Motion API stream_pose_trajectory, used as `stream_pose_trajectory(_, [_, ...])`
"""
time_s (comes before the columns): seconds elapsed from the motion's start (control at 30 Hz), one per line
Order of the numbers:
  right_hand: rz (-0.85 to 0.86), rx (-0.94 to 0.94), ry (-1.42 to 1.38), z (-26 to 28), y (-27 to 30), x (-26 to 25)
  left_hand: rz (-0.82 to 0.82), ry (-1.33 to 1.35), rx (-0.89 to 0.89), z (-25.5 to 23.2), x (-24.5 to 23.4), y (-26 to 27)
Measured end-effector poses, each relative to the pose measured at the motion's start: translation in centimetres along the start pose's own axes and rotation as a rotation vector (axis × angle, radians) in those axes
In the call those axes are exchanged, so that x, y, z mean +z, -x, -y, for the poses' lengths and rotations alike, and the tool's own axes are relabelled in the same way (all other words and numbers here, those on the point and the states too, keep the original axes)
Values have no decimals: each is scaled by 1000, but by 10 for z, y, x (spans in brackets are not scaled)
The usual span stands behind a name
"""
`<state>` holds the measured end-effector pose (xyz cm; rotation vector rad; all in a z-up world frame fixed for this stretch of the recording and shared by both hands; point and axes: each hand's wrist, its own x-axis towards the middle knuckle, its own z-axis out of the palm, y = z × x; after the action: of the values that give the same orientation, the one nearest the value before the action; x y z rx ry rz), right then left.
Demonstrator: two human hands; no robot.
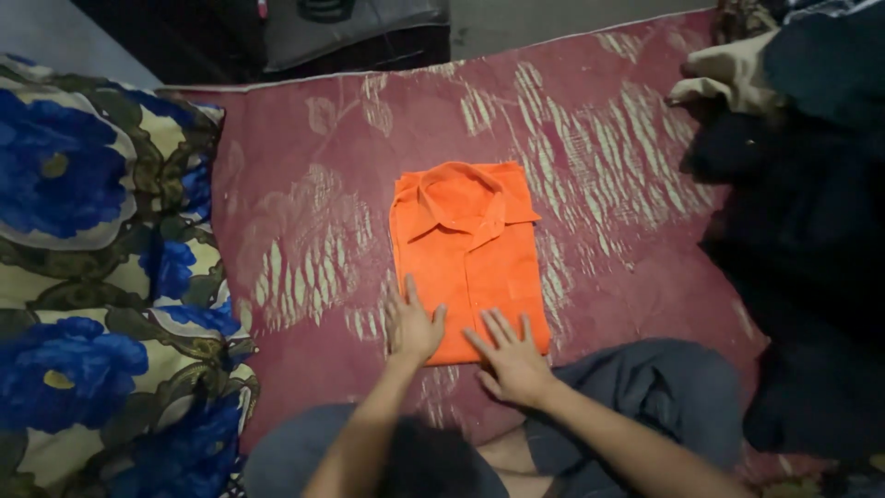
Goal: The person is folding an orange and a blue long-sleeved shirt on a bed.
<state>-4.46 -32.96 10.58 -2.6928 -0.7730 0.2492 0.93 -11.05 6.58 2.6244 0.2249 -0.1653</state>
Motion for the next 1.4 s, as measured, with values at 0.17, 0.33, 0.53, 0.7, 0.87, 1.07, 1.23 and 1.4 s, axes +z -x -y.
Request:
stream_pose_trajectory(0.17, [-338,415,-252,-36,13,31,169,97,-528,8,-4,19])
stream_pose_trajectory(0.33, [-435,834,-798,-103,-12,88,89,494,-265,56,28,1])
stream_pose_trajectory(0.53, [-187,780,-1447,-92,-20,43,404,964,-656,-10,-39,20])
stream_pose_trajectory(0.7, [-391,618,-1697,-98,18,-75,414,972,-307,-79,-103,-13])
stream_pose_trajectory(0.87, [-607,351,-2039,-87,147,-204,618,1320,-109,-212,-180,50])
stream_pose_trajectory(1.07, [-1066,185,-1901,2,368,-292,811,1329,146,-348,-229,197])
stream_pose_trajectory(1.23, [-1412,388,-1609,51,501,-310,1154,1264,215,-422,-212,267])
stream_pose_trajectory(1.4, [-1466,336,-1591,-9,603,-303,1548,1211,233,-528,-128,284])
